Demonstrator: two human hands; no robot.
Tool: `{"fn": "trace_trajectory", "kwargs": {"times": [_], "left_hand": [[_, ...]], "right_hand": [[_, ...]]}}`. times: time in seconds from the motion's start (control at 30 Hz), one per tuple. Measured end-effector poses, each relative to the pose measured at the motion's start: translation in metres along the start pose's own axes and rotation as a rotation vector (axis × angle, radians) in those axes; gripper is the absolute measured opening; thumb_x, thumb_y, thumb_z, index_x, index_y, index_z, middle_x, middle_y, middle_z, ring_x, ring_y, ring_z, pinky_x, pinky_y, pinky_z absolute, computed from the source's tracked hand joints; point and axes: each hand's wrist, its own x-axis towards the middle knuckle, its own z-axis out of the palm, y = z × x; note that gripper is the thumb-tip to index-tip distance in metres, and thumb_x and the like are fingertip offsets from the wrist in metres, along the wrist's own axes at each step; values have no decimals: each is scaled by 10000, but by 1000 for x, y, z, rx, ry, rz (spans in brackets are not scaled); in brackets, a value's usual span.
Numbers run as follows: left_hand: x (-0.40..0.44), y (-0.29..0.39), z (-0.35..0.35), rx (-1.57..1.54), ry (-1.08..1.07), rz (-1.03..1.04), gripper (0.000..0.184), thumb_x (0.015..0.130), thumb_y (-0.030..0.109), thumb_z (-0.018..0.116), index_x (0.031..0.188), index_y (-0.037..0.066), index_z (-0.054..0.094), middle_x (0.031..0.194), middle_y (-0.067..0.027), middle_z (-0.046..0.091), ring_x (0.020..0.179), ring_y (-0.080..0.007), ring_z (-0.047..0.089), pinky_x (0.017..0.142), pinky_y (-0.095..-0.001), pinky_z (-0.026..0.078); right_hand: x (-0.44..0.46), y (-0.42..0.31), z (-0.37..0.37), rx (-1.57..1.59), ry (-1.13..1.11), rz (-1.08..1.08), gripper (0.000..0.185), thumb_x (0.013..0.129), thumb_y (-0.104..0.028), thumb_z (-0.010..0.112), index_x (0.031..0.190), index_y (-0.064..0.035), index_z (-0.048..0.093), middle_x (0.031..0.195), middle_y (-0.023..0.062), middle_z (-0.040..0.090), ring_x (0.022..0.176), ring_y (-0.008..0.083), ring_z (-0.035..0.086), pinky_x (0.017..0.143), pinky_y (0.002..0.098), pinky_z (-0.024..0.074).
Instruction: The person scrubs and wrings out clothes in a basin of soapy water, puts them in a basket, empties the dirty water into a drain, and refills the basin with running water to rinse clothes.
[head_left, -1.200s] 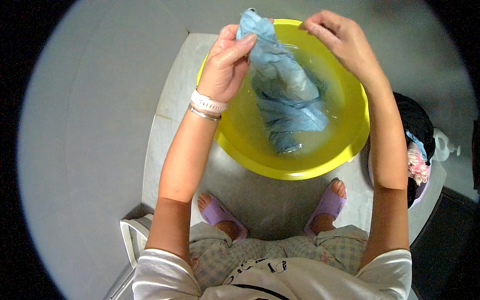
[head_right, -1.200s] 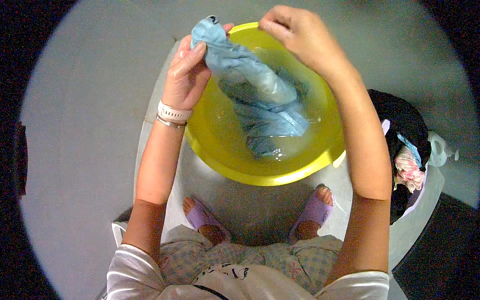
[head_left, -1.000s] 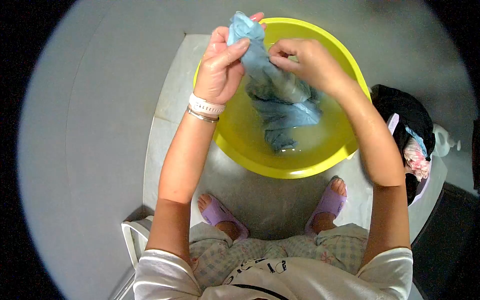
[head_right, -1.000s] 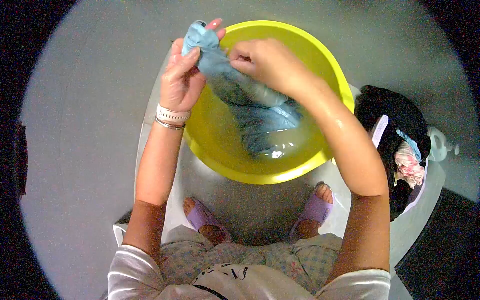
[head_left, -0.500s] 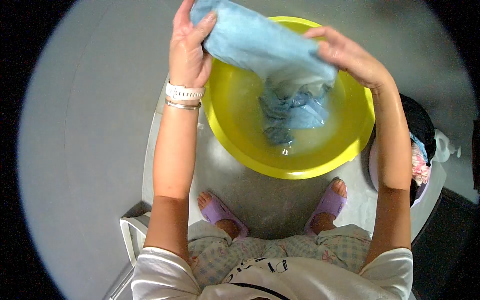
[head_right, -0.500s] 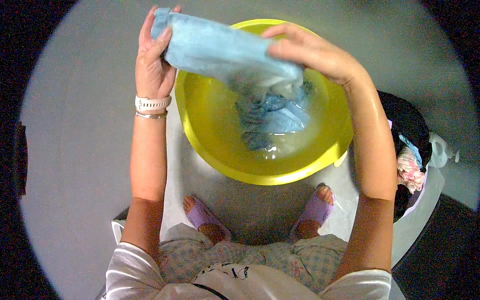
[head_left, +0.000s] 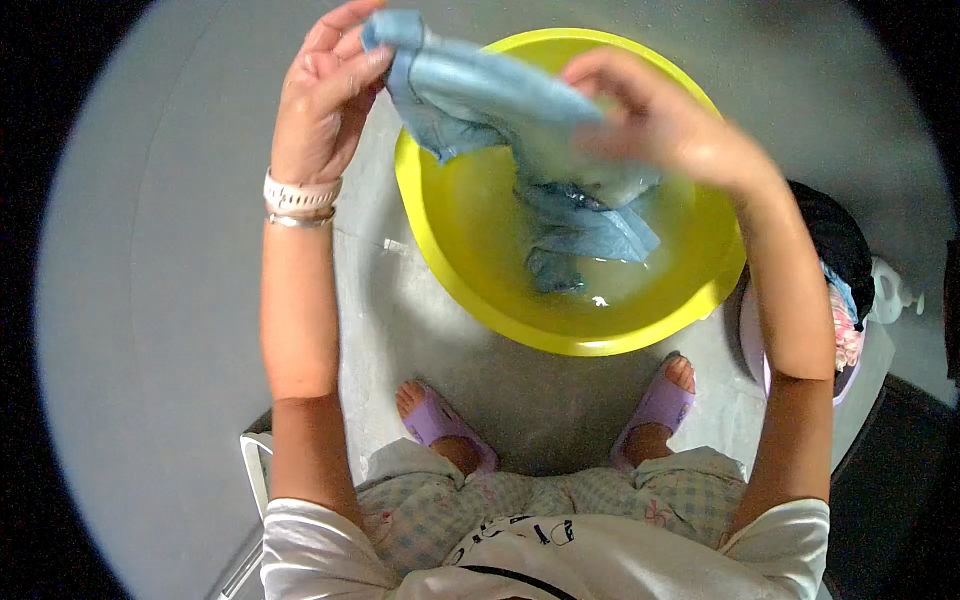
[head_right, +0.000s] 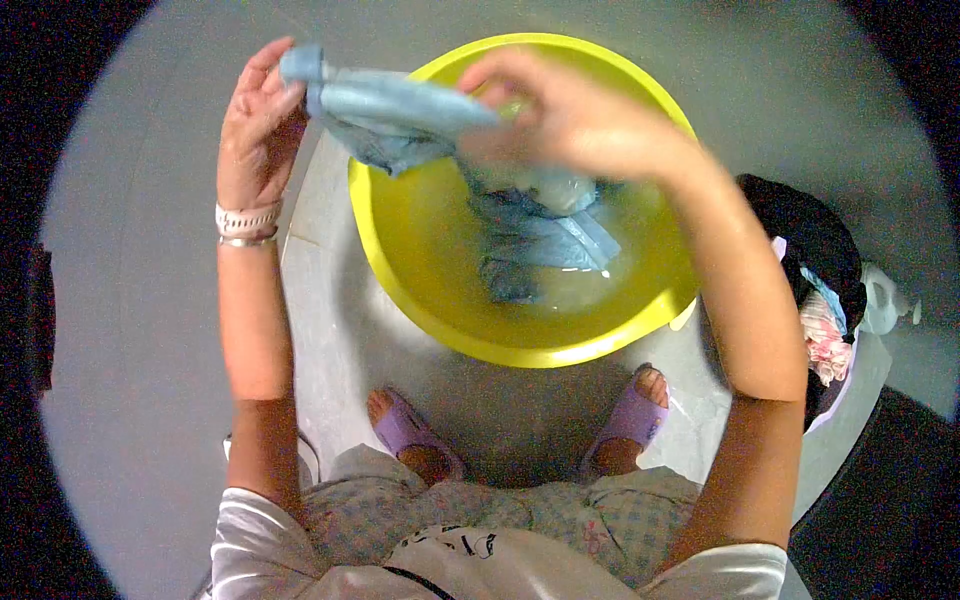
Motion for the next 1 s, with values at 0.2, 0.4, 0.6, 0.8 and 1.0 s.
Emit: {"fn": "trace_trajectory", "kwargs": {"times": [0.2, 0.4, 0.6, 0.8, 1.0], "left_hand": [[-63, 6, -37, 116, -561, -319, 192, 671, -47, 463, 829, 29, 542, 777, -18, 557, 664, -81, 489, 614, -205, 396], [-96, 15, -50, 229, -587, -335, 182, 697, -94, 448, 808, 14, 545, 792, -56, 558, 750, -120, 512, 682, -234, 412], [-60, 7, 16, 8, 48, -73, 380, 752, 26, 579, 1106, 15, 440, 989, -78, 536, 851, -141, 526, 740, -274, 441], [-12, -37, 10, 710, -518, -419, 219, 779, 112, 579, 974, 16, 561, 864, -3, 587, 721, -68, 503, 675, -218, 418], [6, -52, -4, 238, -123, -271, 163, 807, 165, 530, 933, 69, 567, 807, 17, 553, 727, -69, 503, 660, -206, 409]], "right_hand": [[-67, 42, 78, -796, -475, -221, 551, 721, -292, 572, 1162, -10, 402, 1098, 164, 485, 963, 320, 501, 800, 392, 412], [-47, 32, 86, -609, -324, -110, 549, 746, -338, 559, 1162, -12, 409, 1084, 167, 496, 975, 315, 490, 811, 402, 383], [33, -7, 133, -175, -36, 36, 423, 779, -391, 514, 862, 23, 529, 844, 197, 559, 804, 309, 556, 688, 389, 445], [38, -43, -2, 608, 556, -139, 231, 832, -221, 512, 901, -3, 551, 788, 48, 577, 676, 104, 547, 630, 207, 450], [1, 10, -44, -460, 478, -177, 482, 716, -273, 616, 1106, -55, 436, 945, 157, 561, 839, 266, 544, 764, 306, 413]]}}
